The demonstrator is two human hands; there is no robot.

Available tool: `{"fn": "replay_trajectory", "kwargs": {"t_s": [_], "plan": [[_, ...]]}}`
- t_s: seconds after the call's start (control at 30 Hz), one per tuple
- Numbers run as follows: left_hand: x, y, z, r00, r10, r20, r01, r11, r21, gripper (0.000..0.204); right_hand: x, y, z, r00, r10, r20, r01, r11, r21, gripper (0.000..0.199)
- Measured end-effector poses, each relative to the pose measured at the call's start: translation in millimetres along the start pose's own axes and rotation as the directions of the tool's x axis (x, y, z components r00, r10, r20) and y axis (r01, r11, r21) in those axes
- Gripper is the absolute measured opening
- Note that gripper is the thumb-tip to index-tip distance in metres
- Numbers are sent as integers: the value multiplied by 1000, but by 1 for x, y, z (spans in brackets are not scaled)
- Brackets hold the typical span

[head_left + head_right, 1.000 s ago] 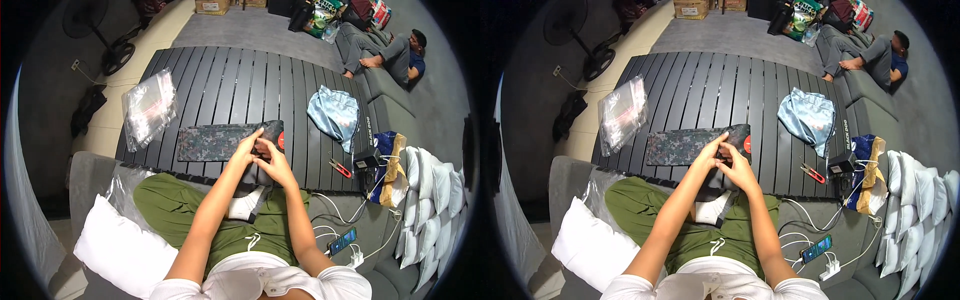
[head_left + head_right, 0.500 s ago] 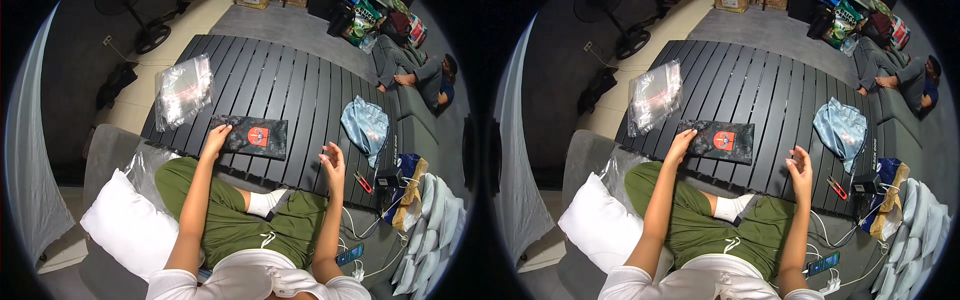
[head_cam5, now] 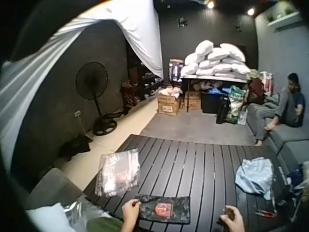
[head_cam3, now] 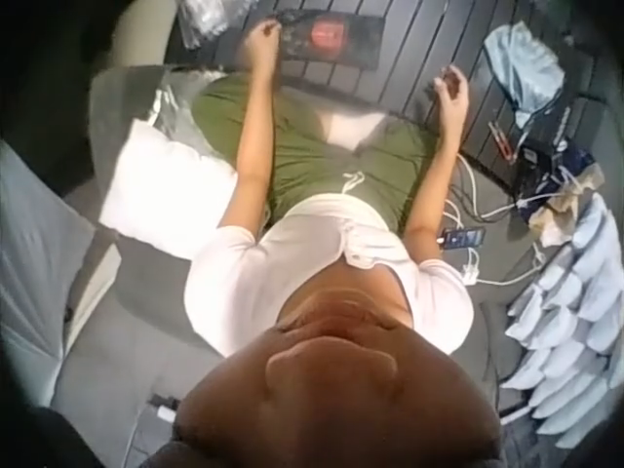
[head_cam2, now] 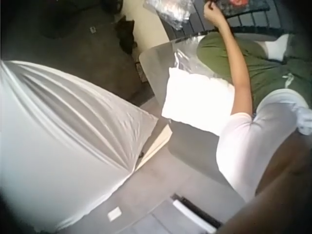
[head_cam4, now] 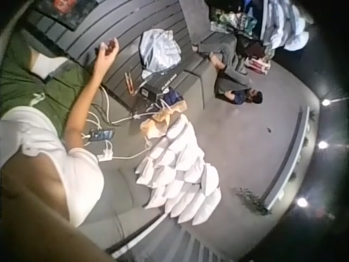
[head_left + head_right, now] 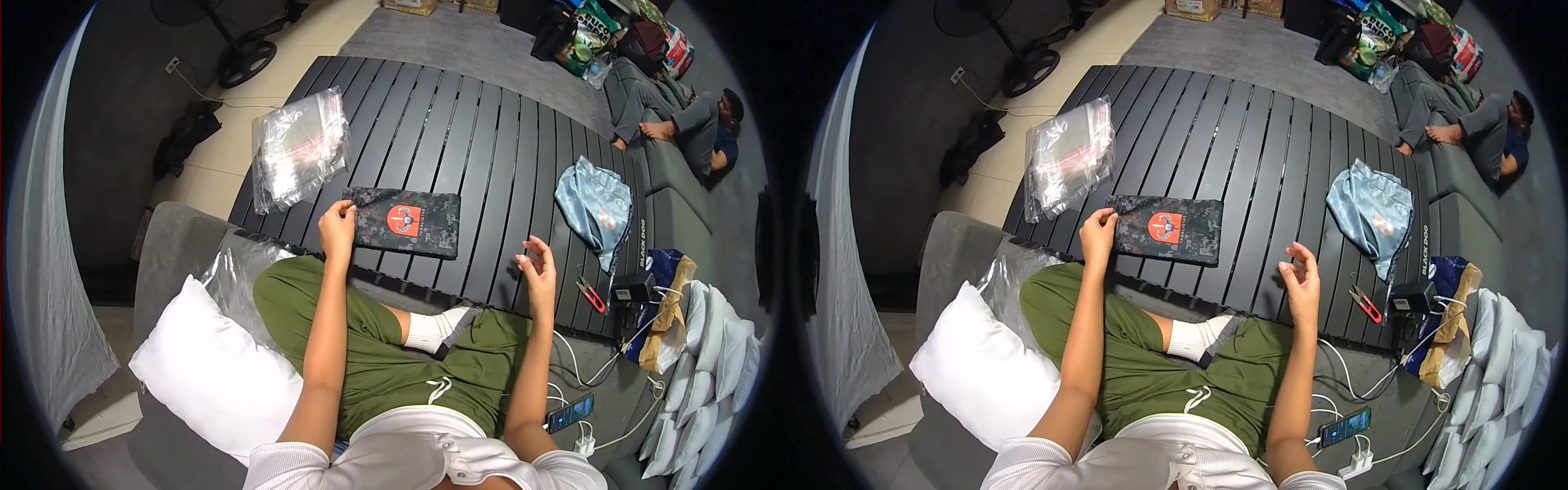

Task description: Packing fabric garments into plastic bags and using pliers to remove small plastic fasteners.

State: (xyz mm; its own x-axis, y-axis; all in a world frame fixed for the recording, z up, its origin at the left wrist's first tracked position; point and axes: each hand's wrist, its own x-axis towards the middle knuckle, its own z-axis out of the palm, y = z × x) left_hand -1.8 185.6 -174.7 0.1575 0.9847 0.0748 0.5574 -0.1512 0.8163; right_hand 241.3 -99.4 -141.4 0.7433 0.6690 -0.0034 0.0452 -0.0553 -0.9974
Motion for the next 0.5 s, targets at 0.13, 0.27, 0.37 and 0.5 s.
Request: {"fn": "replay_trajectory", "kwargs": {"t_s": [0.13, 0.27, 0.37, 0.5], "plan": [[-8, 0, -2, 983, 136, -125, -93, 947, 306, 22, 7, 7, 14, 1000, 10, 23, -10, 1000, -18, 40], [-28, 22, 13, 930, 349, -119, -262, 854, 450, 23, 35, 10, 51, 969, -235, 82, 249, 926, -283, 27], [-52, 27, 36, 928, 372, 32, -348, 831, 434, 35, 69, 9, 90, 845, -442, 301, 531, 764, -366, 28], [-63, 20, 56, 927, 359, 109, -361, 772, 523, 45, 91, 17, 107, 716, -455, 529, 691, 566, -449, 20]]}}
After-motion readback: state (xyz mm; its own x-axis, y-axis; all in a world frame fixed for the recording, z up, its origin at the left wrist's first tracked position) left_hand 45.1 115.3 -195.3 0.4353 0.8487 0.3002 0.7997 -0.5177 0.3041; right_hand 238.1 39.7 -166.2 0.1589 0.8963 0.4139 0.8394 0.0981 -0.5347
